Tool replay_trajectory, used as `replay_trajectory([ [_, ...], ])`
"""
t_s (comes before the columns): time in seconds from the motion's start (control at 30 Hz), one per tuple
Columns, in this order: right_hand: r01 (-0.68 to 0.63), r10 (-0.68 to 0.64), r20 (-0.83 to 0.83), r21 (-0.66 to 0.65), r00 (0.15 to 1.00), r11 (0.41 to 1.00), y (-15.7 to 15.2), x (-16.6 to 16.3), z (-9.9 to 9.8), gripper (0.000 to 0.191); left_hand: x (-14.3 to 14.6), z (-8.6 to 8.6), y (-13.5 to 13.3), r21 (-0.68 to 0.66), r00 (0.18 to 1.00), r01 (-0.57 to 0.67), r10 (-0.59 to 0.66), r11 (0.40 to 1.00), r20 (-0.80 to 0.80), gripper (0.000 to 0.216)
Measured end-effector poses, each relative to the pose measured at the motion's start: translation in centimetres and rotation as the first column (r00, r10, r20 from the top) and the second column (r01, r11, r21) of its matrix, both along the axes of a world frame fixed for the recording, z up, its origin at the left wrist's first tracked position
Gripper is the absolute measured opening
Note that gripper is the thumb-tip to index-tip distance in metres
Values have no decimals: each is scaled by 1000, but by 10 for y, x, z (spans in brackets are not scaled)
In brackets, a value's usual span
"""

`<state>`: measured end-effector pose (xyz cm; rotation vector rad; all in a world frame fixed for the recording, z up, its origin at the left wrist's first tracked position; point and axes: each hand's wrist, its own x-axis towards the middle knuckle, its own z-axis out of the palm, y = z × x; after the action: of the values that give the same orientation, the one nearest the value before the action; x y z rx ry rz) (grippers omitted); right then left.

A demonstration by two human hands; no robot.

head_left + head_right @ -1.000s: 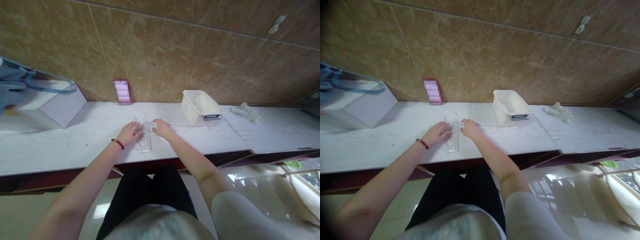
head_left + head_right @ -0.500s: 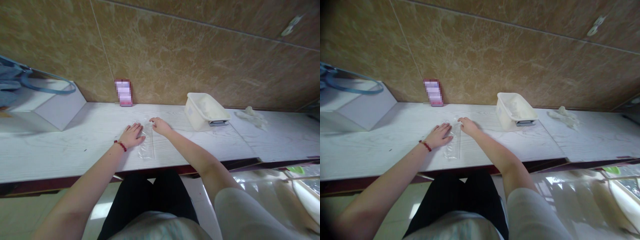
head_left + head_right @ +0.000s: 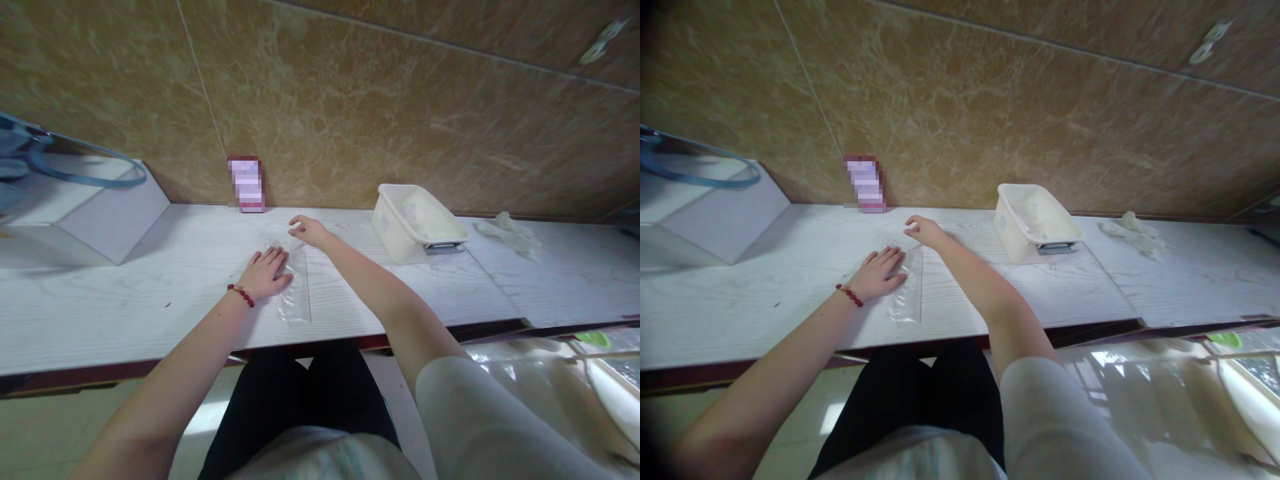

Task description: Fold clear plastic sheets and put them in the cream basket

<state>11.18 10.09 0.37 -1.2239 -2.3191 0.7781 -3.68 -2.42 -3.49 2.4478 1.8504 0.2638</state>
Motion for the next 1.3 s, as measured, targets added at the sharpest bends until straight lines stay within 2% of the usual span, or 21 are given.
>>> replay_trajectory([
  [0.13,18,-11,51,-149,999,989,1,-3,-3,44,0,0,0,-5,1000,4,-4,1000,-5,62],
  [0.27,-128,132,-1,-271,991,954,5,6,-7,56,1,2,0,-13,1000,2,-2,1000,-20,61],
  [0.33,-166,162,-39,-290,986,942,8,11,-8,52,1,2,0,-14,1000,4,-4,1000,-23,61],
  [0.47,-67,62,-30,-227,998,972,9,12,-5,35,0,2,0,-6,1000,7,-7,1000,-20,61],
  [0.57,-1,5,22,-157,1000,988,8,10,-3,35,0,1,1,-3,1000,4,-4,1000,-16,62],
  [0.77,32,-27,155,-29,988,999,6,7,-10,32,1,2,0,-8,1000,-2,2,1000,-10,63],
  [0.97,15,-35,254,81,967,997,5,10,-15,29,1,3,-1,-5,1000,3,-3,1000,-13,64],
  [1.1,-21,-78,323,292,943,956,-7,9,-12,26,1,3,-2,-4,999,23,-23,1000,-33,66],
  [1.17,-84,-45,338,357,940,930,-17,6,-13,30,1,3,-2,-2,999,28,-28,1000,-42,66],
  [1.3,-198,41,438,318,898,927,-33,-1,-24,40,2,3,-2,-8,998,28,-28,1000,-48,69],
])
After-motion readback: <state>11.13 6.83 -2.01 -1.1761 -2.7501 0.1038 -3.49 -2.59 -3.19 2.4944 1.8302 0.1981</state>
